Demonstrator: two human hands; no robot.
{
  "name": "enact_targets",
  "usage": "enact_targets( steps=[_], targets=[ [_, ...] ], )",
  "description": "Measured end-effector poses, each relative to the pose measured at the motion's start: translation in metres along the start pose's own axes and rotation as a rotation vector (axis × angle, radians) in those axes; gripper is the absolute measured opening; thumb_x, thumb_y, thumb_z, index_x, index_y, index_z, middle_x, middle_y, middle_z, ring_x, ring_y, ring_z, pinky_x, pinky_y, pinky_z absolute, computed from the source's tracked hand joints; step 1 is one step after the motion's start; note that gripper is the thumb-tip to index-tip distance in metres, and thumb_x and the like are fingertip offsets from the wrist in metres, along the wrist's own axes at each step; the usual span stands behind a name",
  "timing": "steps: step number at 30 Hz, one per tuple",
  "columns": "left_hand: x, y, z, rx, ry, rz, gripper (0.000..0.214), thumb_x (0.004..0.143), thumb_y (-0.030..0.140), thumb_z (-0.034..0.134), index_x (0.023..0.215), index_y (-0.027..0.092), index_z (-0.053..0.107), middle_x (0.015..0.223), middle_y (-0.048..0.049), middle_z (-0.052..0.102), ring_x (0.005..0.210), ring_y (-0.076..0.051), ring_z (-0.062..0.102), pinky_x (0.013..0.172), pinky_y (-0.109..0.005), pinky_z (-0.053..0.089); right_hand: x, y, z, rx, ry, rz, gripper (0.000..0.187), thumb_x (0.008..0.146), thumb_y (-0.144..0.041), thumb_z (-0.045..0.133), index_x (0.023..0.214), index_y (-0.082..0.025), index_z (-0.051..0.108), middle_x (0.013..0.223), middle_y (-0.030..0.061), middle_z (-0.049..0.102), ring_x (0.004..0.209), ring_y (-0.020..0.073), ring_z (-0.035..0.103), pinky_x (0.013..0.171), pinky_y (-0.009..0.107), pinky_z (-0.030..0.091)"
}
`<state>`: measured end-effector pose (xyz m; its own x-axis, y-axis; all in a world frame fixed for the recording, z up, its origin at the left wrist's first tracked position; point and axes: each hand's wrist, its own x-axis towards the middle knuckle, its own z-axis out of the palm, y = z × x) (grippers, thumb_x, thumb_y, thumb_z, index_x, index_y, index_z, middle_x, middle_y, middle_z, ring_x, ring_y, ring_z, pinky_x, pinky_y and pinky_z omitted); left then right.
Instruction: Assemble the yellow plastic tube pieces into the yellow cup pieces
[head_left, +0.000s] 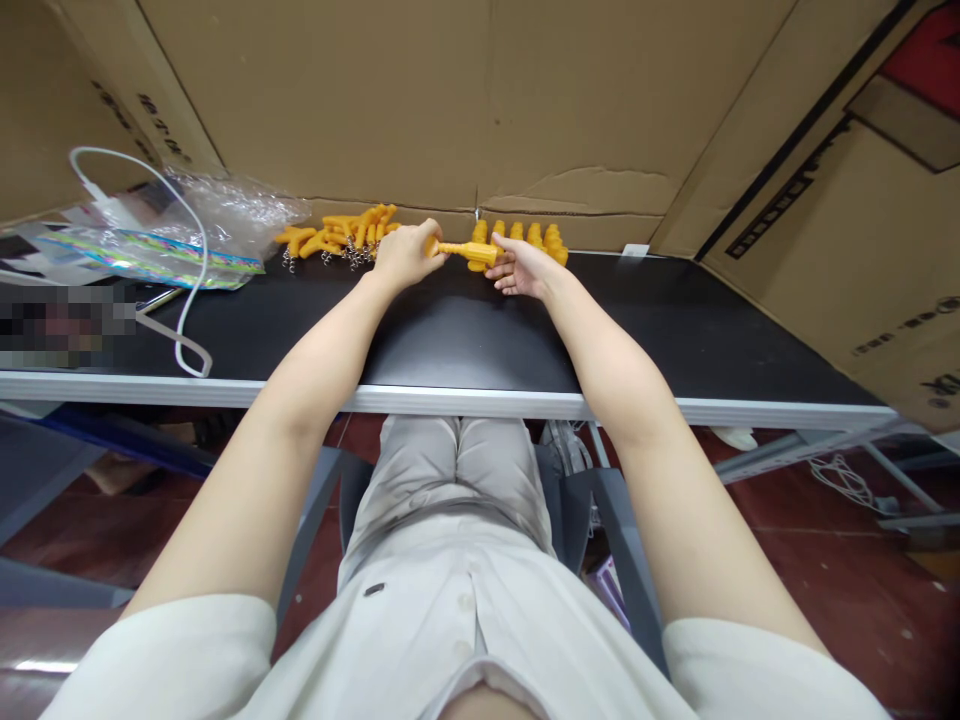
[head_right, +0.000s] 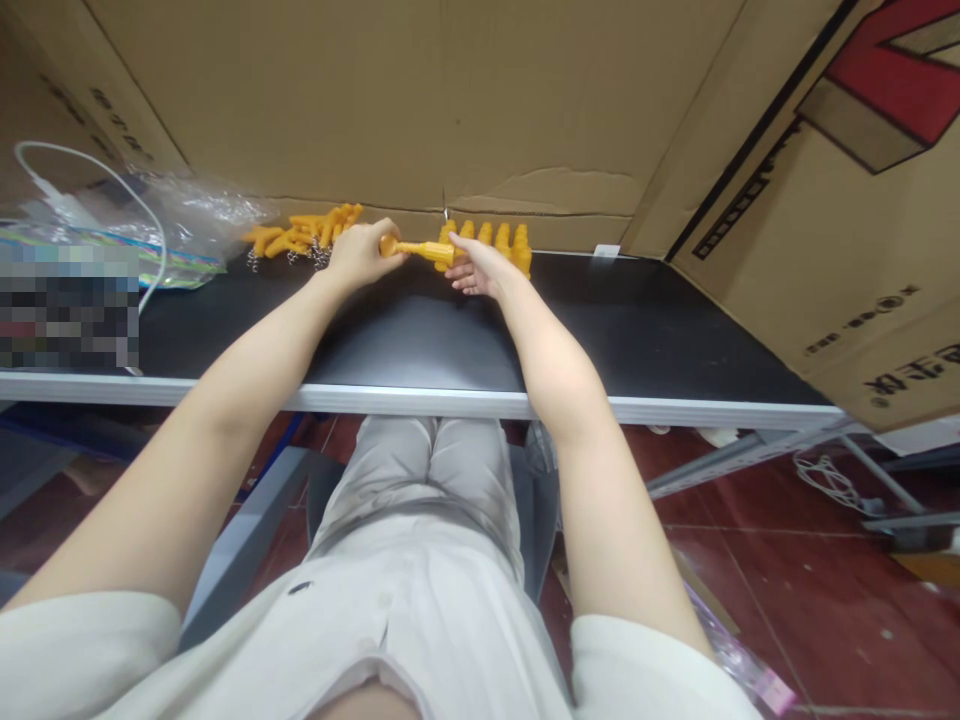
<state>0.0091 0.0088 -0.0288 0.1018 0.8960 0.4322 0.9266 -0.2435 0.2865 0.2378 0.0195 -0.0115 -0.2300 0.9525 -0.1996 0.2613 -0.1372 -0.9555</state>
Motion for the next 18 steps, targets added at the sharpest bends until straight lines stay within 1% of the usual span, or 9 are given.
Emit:
enact_targets(
  steps=[3,5,8,12,14,16,18],
  targets=[
    [-0.002,0.004,-0.003,0.011,0.012,-0.004,0.044,0.101,0.037,0.072,0.142,0.025,0.079,0.125,-0.0141,0.083,0.136,-0.043,0.071,0.116,-0.050,0.054,-0.002,-0.001,0.000,-0.020,-0.004,0.008,0.054,0.108,-0.074,0.064,0.093,-0.022,0.059,0.069,0.0002,0.064,0.065,0.0161,0.054,0.077,0.034,0.048],
    [-0.002,0.006,-0.004,0.024,0.008,-0.030,0.043,0.101,0.037,0.072,0.141,0.023,0.081,0.129,-0.0160,0.083,0.137,-0.046,0.070,0.118,-0.052,0.053,-0.003,-0.001,0.001,-0.023,0.011,0.025,0.054,0.109,-0.073,0.063,0.095,-0.022,0.060,0.068,-0.0002,0.063,0.065,0.0156,0.054,0.077,0.034,0.049],
    [-0.001,0.008,-0.003,0.043,0.008,-0.063,0.045,0.102,0.031,0.069,0.144,0.021,0.082,0.136,-0.0176,0.082,0.140,-0.047,0.069,0.121,-0.054,0.051,-0.004,-0.002,0.003,-0.038,0.003,0.055,0.050,0.114,-0.067,0.059,0.094,-0.020,0.061,0.068,-0.0004,0.063,0.061,0.0137,0.051,0.076,0.034,0.049],
    [0.003,0.006,0.003,0.037,0.022,-0.058,0.047,0.102,0.022,0.063,0.144,0.023,0.082,0.138,-0.0148,0.082,0.140,-0.043,0.069,0.122,-0.053,0.052,-0.004,-0.002,0.008,-0.055,-0.073,0.086,0.052,0.120,-0.056,0.048,0.090,-0.018,0.065,0.067,0.0013,0.062,0.056,0.0119,0.047,0.071,0.033,0.046],
    [0.003,0.004,0.006,0.039,0.018,-0.050,0.047,0.101,0.020,0.061,0.143,0.024,0.083,0.138,-0.0138,0.082,0.140,-0.042,0.070,0.121,-0.052,0.052,-0.004,-0.001,0.010,-0.058,-0.085,0.082,0.050,0.120,-0.053,0.051,0.088,-0.018,0.065,0.065,0.0014,0.062,0.054,0.0122,0.046,0.069,0.034,0.046],
    [0.003,0.004,0.009,0.032,0.002,-0.034,0.047,0.100,0.020,0.062,0.141,0.025,0.083,0.135,-0.0124,0.083,0.140,-0.041,0.070,0.120,-0.050,0.053,-0.003,0.001,0.012,-0.063,-0.090,0.063,0.044,0.117,-0.049,0.059,0.088,-0.018,0.065,0.065,0.0011,0.063,0.053,0.0123,0.046,0.068,0.034,0.046],
    [0.002,0.004,0.011,0.021,-0.021,-0.018,0.046,0.100,0.021,0.063,0.140,0.028,0.085,0.131,-0.0110,0.084,0.139,-0.040,0.071,0.120,-0.049,0.053,-0.004,0.001,0.013,-0.068,-0.096,0.034,0.040,0.117,-0.045,0.061,0.087,-0.018,0.065,0.065,0.0008,0.064,0.052,0.0113,0.047,0.064,0.031,0.043]
  ],
)
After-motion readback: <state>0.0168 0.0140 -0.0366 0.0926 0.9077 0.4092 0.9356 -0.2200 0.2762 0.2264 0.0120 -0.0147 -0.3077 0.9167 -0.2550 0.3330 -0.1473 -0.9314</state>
